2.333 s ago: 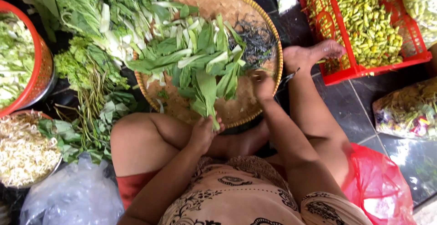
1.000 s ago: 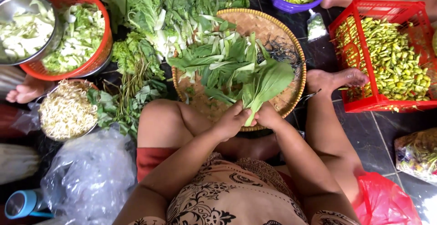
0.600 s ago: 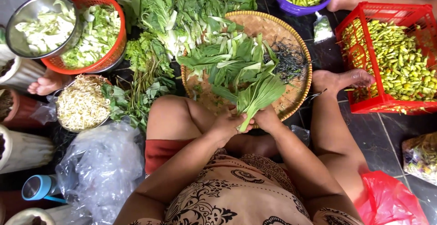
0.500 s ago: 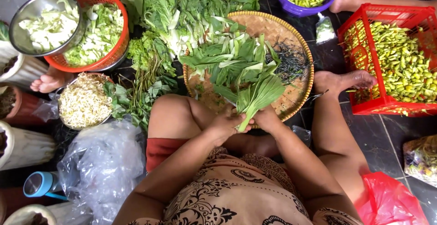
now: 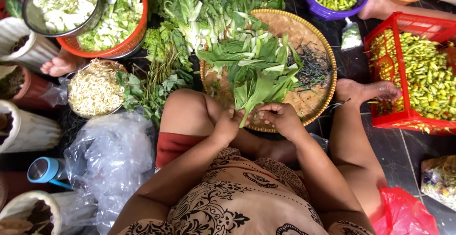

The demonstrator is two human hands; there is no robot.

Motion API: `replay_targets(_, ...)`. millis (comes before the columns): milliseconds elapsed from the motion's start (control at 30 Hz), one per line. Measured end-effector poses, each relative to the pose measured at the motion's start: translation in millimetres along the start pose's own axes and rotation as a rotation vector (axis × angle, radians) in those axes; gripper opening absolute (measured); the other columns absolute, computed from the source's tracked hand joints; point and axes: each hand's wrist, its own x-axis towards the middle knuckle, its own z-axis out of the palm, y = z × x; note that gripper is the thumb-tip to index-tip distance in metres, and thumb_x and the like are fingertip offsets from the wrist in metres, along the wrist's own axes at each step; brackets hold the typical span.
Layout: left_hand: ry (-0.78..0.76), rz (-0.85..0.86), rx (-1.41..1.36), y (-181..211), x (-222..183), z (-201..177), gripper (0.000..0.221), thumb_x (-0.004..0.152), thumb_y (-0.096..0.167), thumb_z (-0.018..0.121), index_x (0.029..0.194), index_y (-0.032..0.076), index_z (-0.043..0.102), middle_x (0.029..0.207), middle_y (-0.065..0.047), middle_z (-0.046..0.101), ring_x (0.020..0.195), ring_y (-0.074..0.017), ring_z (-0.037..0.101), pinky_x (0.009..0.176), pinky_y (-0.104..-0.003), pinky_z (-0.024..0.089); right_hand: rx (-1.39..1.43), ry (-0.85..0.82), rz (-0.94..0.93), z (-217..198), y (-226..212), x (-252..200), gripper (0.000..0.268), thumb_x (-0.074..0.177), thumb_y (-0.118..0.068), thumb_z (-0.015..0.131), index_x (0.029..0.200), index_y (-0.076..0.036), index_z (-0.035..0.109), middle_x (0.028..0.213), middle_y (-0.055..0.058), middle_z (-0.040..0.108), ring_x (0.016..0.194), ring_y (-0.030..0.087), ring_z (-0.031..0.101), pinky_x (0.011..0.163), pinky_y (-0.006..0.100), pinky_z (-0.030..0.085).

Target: A person sitting on the floor picks leaves from bunches of green vegetables and sorts them onto a woven tray.

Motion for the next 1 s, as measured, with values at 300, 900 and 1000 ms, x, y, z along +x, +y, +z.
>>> replay_targets(300, -0.112, 0.17, 1.063, 60.0, -60.6, 17.4, 0.04, 0.106, 0.024, 0.045, 0.101, -0.004, 0.074, 0.087, -0.024, 0.075, 0.087, -0.0345, 0.075, 0.081, -0.045, 0.061, -0.314, -0.031, -0.214, 45.7, -73.1, -33.4, 0.037, 0.088, -0.013, 0.078, 0.124, -0.022, 0.076, 0.088, 0.013, 0.08, 0.081, 0.021, 0.075, 0.071, 0.042, 0.061)
replay_targets(900, -0.308, -0.014, 0.974, 58.4, -145.7, -55.8, 0.039, 0.094, 0.041, 0.052, 0.109, 0.009, 0.068, 0.1, -0.011, 0.075, 0.083, -0.0299, 0.069, 0.076, -0.04, 0.053, 0.251, -0.486, -0.05, 99.7, 47.8, -40.4, 0.008, 0.096, -0.002, 0.063, 0.098, 0.0, 0.071, 0.084, 0.003, 0.07, 0.069, 0.009, 0.056, 0.064, 0.023, 0.045)
replay_targets(1000, -0.086, 0.428, 1.075, 79.7, -153.9, -52.2, 0.022, 0.083, 0.012, 0.07, 0.104, 0.006, 0.069, 0.104, -0.009, 0.073, 0.096, -0.0279, 0.067, 0.087, -0.041, 0.054, 0.281, -0.534, -0.165, 103.2, 50.1, -37.1, 0.008, 0.097, -0.007, 0.066, 0.102, -0.001, 0.07, 0.095, 0.006, 0.073, 0.083, 0.011, 0.063, 0.079, 0.025, 0.051)
